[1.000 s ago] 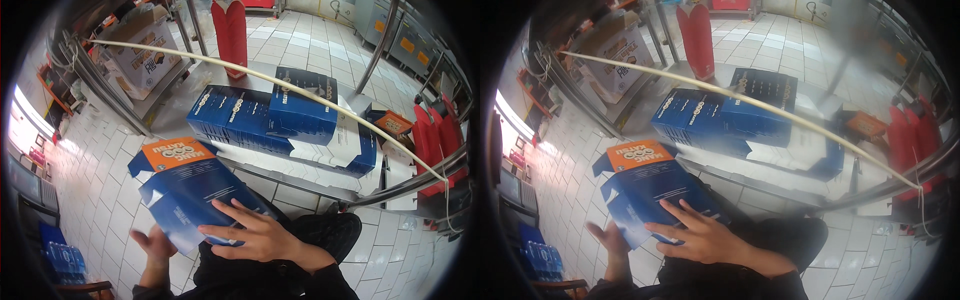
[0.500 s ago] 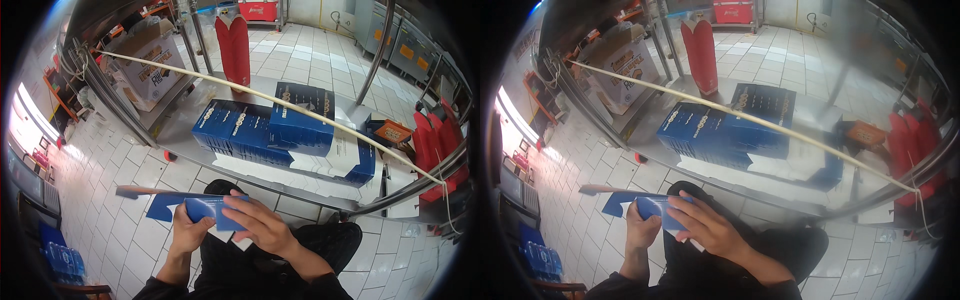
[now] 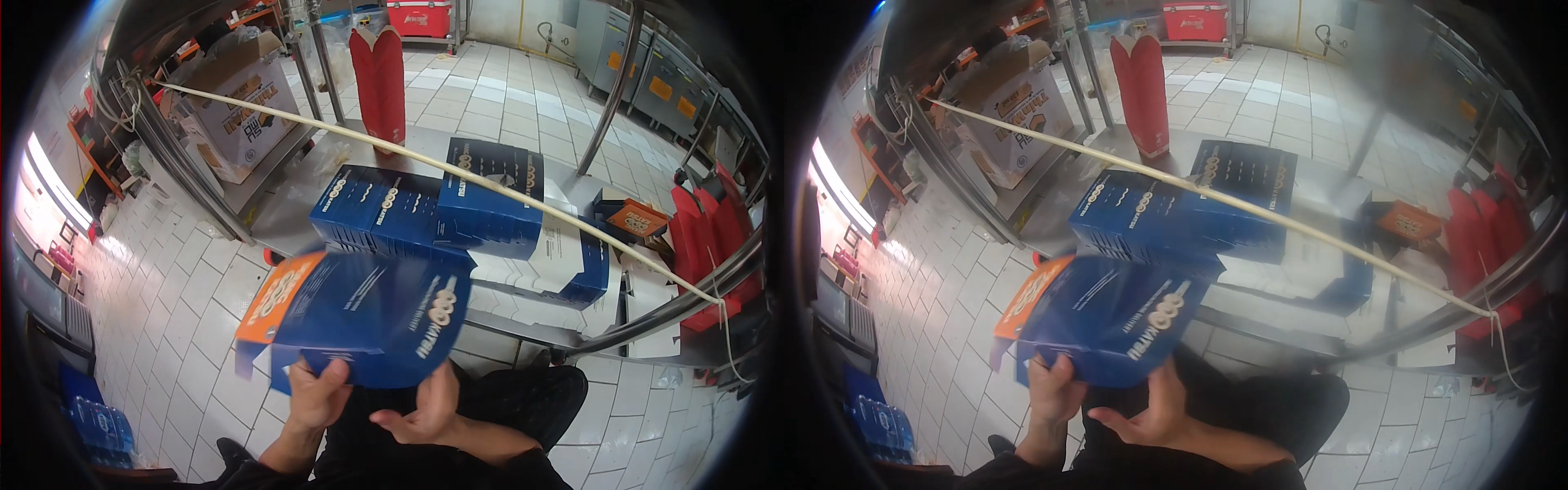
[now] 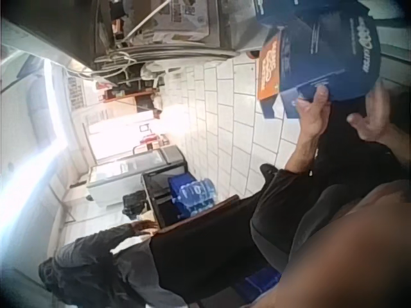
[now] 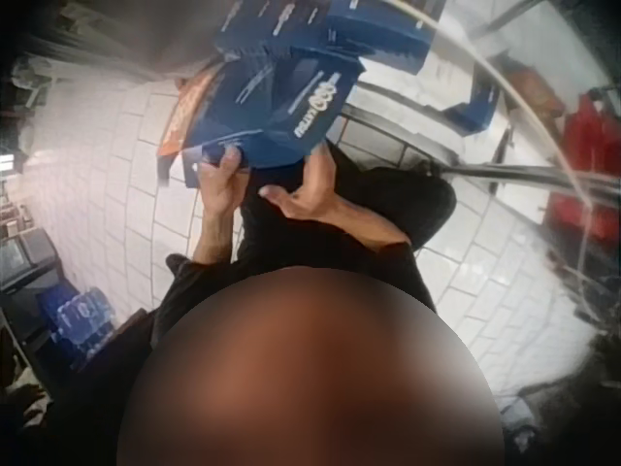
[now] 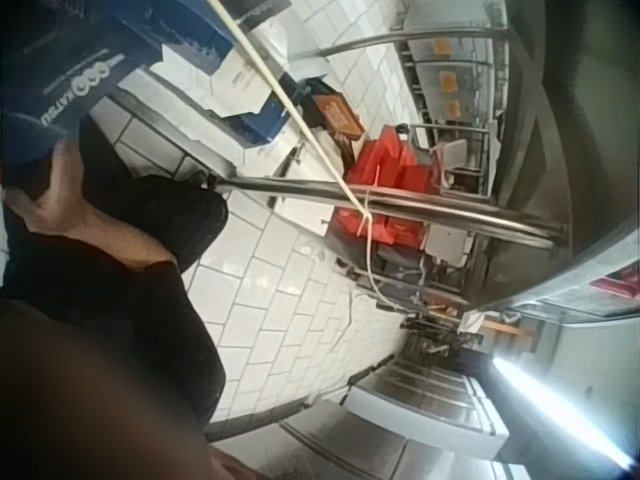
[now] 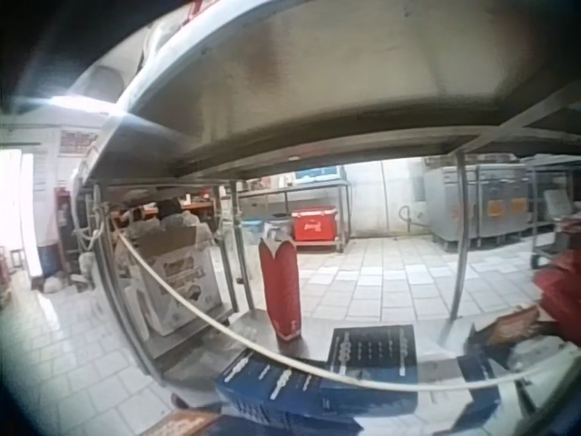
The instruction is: The person assembles cardboard food boxes by hand while sitting on the floor, folding the tabs and sides into shape and placing the finished boxes onto a shelf.
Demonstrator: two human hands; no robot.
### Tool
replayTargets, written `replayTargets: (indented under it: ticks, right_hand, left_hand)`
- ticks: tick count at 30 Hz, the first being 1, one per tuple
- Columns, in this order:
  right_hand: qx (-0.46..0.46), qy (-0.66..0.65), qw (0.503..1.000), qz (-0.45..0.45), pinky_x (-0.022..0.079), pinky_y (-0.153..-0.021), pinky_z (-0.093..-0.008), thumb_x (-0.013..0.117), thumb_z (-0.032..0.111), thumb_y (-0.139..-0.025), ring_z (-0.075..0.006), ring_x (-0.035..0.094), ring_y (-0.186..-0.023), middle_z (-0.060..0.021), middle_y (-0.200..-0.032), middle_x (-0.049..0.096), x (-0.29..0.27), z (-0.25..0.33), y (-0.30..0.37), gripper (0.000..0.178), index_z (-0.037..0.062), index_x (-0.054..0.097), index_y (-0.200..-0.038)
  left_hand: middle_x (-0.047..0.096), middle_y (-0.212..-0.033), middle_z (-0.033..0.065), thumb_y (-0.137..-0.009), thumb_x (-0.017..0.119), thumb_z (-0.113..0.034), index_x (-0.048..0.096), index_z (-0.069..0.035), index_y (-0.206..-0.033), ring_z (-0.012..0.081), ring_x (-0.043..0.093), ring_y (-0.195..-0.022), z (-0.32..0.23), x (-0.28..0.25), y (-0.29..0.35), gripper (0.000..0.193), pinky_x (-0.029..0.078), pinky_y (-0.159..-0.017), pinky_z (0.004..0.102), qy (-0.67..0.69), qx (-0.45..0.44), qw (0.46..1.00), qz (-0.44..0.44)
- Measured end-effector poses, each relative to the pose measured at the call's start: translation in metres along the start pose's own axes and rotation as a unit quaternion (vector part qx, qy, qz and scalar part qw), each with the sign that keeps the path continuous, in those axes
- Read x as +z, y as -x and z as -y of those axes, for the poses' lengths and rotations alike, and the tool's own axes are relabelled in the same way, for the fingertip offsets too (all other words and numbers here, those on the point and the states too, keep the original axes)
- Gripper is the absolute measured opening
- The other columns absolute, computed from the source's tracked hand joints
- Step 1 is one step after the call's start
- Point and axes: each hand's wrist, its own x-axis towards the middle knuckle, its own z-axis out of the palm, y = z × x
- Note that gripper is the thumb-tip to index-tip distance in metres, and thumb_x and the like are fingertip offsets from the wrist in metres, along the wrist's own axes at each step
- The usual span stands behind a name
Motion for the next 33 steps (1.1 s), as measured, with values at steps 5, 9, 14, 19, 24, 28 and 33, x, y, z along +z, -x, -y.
replayTargets:
  ticks: [5, 9, 14, 19, 24, 28, 33]
  right_hand:
    - [-0.042, 0.003, 0.998, -0.044, 0.046, -0.083, -0.0295, 0.064, 0.017, -0.092, -0.018, 0.061, -0.093, -0.0131, -0.108, 0.067, -0.011, -0.007, 0.017, 0.026, -0.0061, 0.065, -0.103]
    - [0.013, -0.059, 0.993, -0.099, 0.047, -0.072, -0.0255, 0.067, 0.011, -0.09, -0.0135, 0.063, -0.079, -0.0084, -0.089, 0.07, 0.003, -0.006, 0.019, 0.017, -0.0057, 0.068, -0.095]
    - [0.195, -0.104, 0.975, 0.016, 0.045, -0.063, -0.0224, 0.073, 0.013, -0.088, -0.0065, 0.058, -0.069, -0.0015, -0.077, 0.069, 0.011, -0.018, 0.025, 0.015, -0.0014, 0.071, -0.087]
    - [0.183, -0.182, 0.966, -0.008, 0.046, -0.068, -0.0221, 0.071, 0.012, -0.09, -0.0061, 0.058, -0.073, -0.0015, -0.08, 0.069, 0.015, -0.035, 0.022, 0.013, -0.0014, 0.071, -0.088]
    - [0.185, -0.151, 0.968, 0.076, 0.05, -0.072, -0.0261, 0.072, 0.012, -0.089, -0.0108, 0.064, -0.078, -0.0047, -0.085, 0.071, 0.017, -0.043, 0.028, 0.015, -0.0026, 0.071, -0.089]
    - [0.129, -0.032, 0.96, 0.246, 0.049, -0.087, -0.0332, 0.079, 0.015, -0.08, -0.0207, 0.065, -0.096, -0.0098, -0.104, 0.069, 0.011, -0.048, 0.012, 0.036, -0.0019, 0.065, -0.108]
    - [0.241, -0.011, 0.969, -0.06, 0.032, -0.111, -0.0406, 0.075, 0.014, -0.082, -0.0242, 0.042, -0.134, -0.0189, -0.146, 0.04, 0.018, -0.08, 0.004, 0.076, 0.0042, 0.029, -0.143]
  left_hand:
    - [0.043, -0.143, 0.015, -0.084, 0.066, -0.049, 0.037, -0.007, -0.144, 0.0313, 0.045, -0.13, -0.012, 0.001, -0.011, 0.079, 0.039, -0.105, 0.0489, 0.1, 0.042, 0.985, 0.135]
    - [0.062, -0.113, 0.0088, -0.087, 0.072, -0.03, 0.054, -0.006, -0.125, 0.0229, 0.06, -0.102, -0.008, -0.02, -0.007, 0.049, 0.047, -0.091, 0.0416, 0.02, 0.005, 0.998, -0.051]
    - [0.067, -0.103, 0.0033, -0.087, 0.072, -0.011, 0.062, -0.005, -0.106, 0.0156, 0.062, -0.093, 0.02, 0.001, 0.003, 0.023, 0.049, -0.08, 0.0307, 0.159, -0.017, 0.984, -0.073]
    - [0.064, -0.099, -0.0022, -0.087, 0.073, -0.019, 0.063, -0.012, -0.107, 0.0105, 0.057, -0.083, 0.026, -0.006, -0.006, 0.023, 0.044, -0.074, 0.0224, 0.087, -0.044, 0.991, -0.096]
    - [0.064, -0.111, 0.0008, -0.092, 0.063, -0.038, 0.058, -0.013, -0.121, 0.0166, 0.058, -0.089, 0.032, -0.02, -0.006, 0.039, 0.045, -0.085, 0.0331, 0.259, -0.086, 0.962, 0.015]
    - [0.052, -0.137, 0.0139, -0.096, 0.05, -0.052, 0.045, -0.006, -0.139, 0.0317, 0.048, -0.128, 0.007, -0.023, -0.003, 0.063, 0.037, -0.108, 0.0509, 0.194, -0.052, 0.98, -0.005]
    - [0.046, -0.142, 0.0154, -0.094, 0.059, -0.043, 0.045, -0.002, -0.137, 0.0315, 0.045, -0.13, -0.035, -0.039, 0.009, 0.062, 0.038, -0.107, 0.0455, 0.204, -0.024, 0.973, -0.101]
